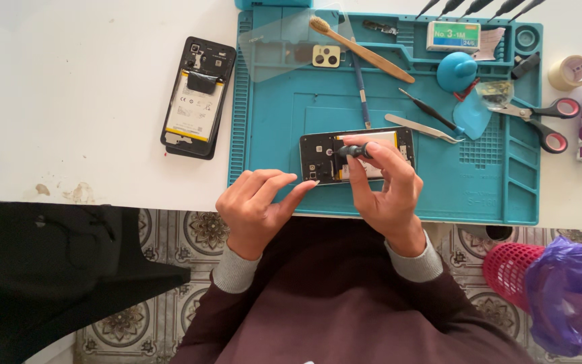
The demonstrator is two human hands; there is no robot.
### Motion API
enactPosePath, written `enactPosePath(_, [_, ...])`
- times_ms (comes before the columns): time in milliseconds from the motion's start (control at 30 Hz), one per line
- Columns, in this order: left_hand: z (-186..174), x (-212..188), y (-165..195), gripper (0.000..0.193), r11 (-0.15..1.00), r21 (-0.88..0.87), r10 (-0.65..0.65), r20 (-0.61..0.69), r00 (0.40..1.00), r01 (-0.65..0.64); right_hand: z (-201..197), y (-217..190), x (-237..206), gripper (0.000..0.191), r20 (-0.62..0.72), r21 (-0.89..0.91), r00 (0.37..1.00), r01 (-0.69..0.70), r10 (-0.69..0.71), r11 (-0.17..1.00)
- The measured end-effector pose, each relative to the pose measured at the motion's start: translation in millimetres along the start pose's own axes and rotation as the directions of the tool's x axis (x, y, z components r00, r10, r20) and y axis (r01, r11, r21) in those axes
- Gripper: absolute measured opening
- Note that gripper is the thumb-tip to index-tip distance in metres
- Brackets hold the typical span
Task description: The person uses a precision screwdriver to remove screws from the back of a disassembled smartphone, then uses a brush to clean the battery area. The phone remains open on the work mat throughout the clip.
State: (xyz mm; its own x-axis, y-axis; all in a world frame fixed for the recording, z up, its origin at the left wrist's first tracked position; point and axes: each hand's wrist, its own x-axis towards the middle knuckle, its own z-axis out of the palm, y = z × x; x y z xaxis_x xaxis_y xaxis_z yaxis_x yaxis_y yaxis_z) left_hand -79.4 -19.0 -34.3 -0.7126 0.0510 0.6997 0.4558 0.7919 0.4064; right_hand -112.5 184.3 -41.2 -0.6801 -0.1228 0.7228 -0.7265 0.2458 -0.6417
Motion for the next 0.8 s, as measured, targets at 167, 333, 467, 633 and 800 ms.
enactPosePath(167, [0, 0, 1, 0.028, 1.000, -0.003, 0.000, 0.003, 1.000, 0.000, -2, -1, 0, 0.047, 0.008, -0.001, 1.000, -0.004, 0.004, 1.000])
enactPosePath(333, [4, -1, 2, 0.028, 1.000, -0.007, 0.000, -0.005, 1.000, 0.000, -4, 2, 0, 0.046, 0.020, -0.013, 1.000, 0.004, -0.004, 1.000])
enactPosePath(467, [7, -3, 2, 0.028, 1.000, -0.002, 0.004, -0.008, 1.000, -0.004, -5, 4, -2, 0.046, 0.006, -0.005, 1.000, 0.003, -0.003, 1.000])
enactPosePath(633, [9, -4, 1, 0.029, 1.000, 0.006, 0.009, -0.008, 1.000, -0.009, -6, 5, -4, 0.046, 0.009, -0.013, 1.000, 0.013, -0.013, 1.000])
enactPosePath(800, [9, -4, 3, 0.028, 1.000, 0.004, 0.006, -0.007, 1.000, -0.006, -8, 4, -2, 0.046, 0.014, -0.013, 1.000, 0.009, -0.009, 1.000])
